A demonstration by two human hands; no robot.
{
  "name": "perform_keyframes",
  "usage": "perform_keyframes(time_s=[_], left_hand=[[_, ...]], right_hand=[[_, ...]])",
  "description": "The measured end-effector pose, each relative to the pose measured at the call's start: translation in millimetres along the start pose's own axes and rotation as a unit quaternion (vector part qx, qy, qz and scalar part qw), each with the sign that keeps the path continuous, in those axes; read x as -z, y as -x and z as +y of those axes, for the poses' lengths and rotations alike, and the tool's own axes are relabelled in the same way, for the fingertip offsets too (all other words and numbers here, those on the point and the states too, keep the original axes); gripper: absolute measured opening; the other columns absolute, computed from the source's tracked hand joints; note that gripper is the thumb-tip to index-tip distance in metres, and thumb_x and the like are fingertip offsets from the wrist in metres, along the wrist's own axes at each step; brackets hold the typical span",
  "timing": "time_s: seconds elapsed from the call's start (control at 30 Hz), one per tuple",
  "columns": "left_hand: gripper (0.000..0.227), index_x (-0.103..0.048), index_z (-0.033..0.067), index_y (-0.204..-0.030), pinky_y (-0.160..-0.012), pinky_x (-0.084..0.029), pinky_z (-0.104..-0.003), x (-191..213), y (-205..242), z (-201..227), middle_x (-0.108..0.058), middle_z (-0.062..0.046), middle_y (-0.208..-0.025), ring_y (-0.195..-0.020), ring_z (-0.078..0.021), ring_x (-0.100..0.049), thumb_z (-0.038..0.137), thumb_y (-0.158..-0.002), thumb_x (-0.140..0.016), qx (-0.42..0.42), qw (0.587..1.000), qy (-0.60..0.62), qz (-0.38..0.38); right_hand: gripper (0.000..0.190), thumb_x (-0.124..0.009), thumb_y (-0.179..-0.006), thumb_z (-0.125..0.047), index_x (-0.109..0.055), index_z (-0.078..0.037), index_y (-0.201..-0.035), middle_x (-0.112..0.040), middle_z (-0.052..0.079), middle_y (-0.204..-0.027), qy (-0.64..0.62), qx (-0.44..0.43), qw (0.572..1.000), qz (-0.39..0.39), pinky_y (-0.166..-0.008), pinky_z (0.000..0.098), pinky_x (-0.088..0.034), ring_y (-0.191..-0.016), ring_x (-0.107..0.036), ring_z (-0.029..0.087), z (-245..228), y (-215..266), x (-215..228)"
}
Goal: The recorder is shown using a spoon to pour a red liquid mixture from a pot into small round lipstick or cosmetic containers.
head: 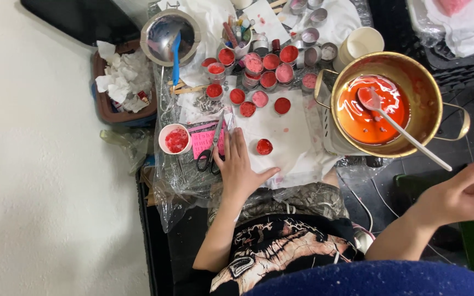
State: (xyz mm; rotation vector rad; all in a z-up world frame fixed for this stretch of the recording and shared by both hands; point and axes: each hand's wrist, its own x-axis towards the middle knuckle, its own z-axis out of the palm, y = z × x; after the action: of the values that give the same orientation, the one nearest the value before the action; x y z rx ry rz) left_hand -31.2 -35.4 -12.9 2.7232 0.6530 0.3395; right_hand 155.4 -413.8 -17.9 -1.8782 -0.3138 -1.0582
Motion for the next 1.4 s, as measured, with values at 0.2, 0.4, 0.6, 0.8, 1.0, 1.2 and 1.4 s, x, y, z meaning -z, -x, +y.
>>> perform_keyframes(time_s=[0.2,0.4,0.6,0.8,1.0,1.2,1.4], left_hand=[[0.117,-0.043,-0.0004,-0.142,-0.111,-0.026,-0.061,0,11,9,-0.049,-0.023,-0.145,-0.14,-0.0383,-0.04,0.078,-0.062,-0.078,0.038,0.998,0.022,0.044],[0.089,-0.052,-0.0013,-0.138,-0.099,-0.04,-0.051,-20,31,6,-0.055,-0.023,-0.133,-0.124,-0.0415,-0.051,0.051,-0.073,-0.084,-0.019,0.993,0.073,0.088],[0.08,-0.053,-0.004,-0.131,-0.095,-0.041,-0.049,3,21,5,-0.058,-0.02,-0.123,-0.113,-0.0371,-0.056,0.044,-0.075,-0.086,-0.007,0.988,0.148,0.042],[0.07,-0.055,0.001,-0.127,-0.096,-0.041,-0.047,4,21,-7,-0.061,-0.016,-0.122,-0.115,-0.0324,-0.059,0.038,-0.076,-0.087,-0.028,0.983,0.17,0.07],[0.042,-0.064,0.0163,-0.112,-0.103,-0.046,-0.039,19,30,-63,-0.071,0.0,-0.11,-0.108,-0.018,-0.067,0.039,-0.088,-0.089,0.107,0.965,0.181,0.156],[0.097,-0.039,-0.005,-0.144,-0.107,-0.032,-0.052,60,6,-98,-0.053,-0.03,-0.137,-0.13,-0.0437,-0.051,0.041,-0.076,-0.091,0.158,0.935,-0.021,0.317],[0.098,-0.036,0.0006,-0.155,-0.112,-0.042,-0.048,37,5,-116,-0.06,-0.017,-0.14,-0.131,-0.0335,-0.058,0.033,-0.08,-0.091,0.223,0.924,0.165,0.264]], right_hand=[[0.04,-0.082,-0.068,-0.014,-0.069,-0.013,-0.106,-0.07,0.01,-0.108,-0.04,0.07,0.923,-0.376,-0.091,0.0415,-0.053,-0.103,-0.066,0.029,-200,28,-88],[0.016,-0.07,-0.086,-0.017,-0.074,-0.013,-0.101,-0.071,0.004,-0.092,-0.086,0.28,0.755,-0.587,-0.07,0.0432,-0.055,-0.089,-0.07,0.026,-274,92,-260],[0.008,-0.069,-0.08,-0.015,-0.077,-0.014,-0.083,-0.069,0.009,-0.093,-0.035,0.315,0.744,-0.588,-0.064,0.0408,-0.058,-0.091,-0.071,0.028,-267,135,-342],[0.009,-0.07,-0.079,-0.012,-0.072,-0.008,-0.087,-0.07,0.01,-0.095,0.004,0.357,0.747,-0.561,-0.062,0.0394,-0.058,-0.092,-0.072,0.028,-258,138,-351],[0.015,-0.073,-0.086,-0.021,-0.067,-0.009,-0.093,-0.073,0.009,-0.087,-0.051,0.186,0.714,-0.673,-0.063,0.0473,-0.055,-0.081,-0.072,0.032,-275,85,-330],[0.018,-0.076,-0.086,-0.016,-0.065,-0.009,-0.099,-0.075,0.006,-0.09,-0.197,0.107,0.724,-0.652,-0.066,0.0407,-0.056,-0.082,-0.074,0.024,-269,66,-309],[0.019,-0.071,-0.098,-0.006,-0.057,-0.006,-0.111,-0.071,0.006,-0.103,-0.37,-0.055,0.662,-0.65,-0.07,0.0305,-0.058,-0.092,-0.072,0.015,-252,83,-309]])
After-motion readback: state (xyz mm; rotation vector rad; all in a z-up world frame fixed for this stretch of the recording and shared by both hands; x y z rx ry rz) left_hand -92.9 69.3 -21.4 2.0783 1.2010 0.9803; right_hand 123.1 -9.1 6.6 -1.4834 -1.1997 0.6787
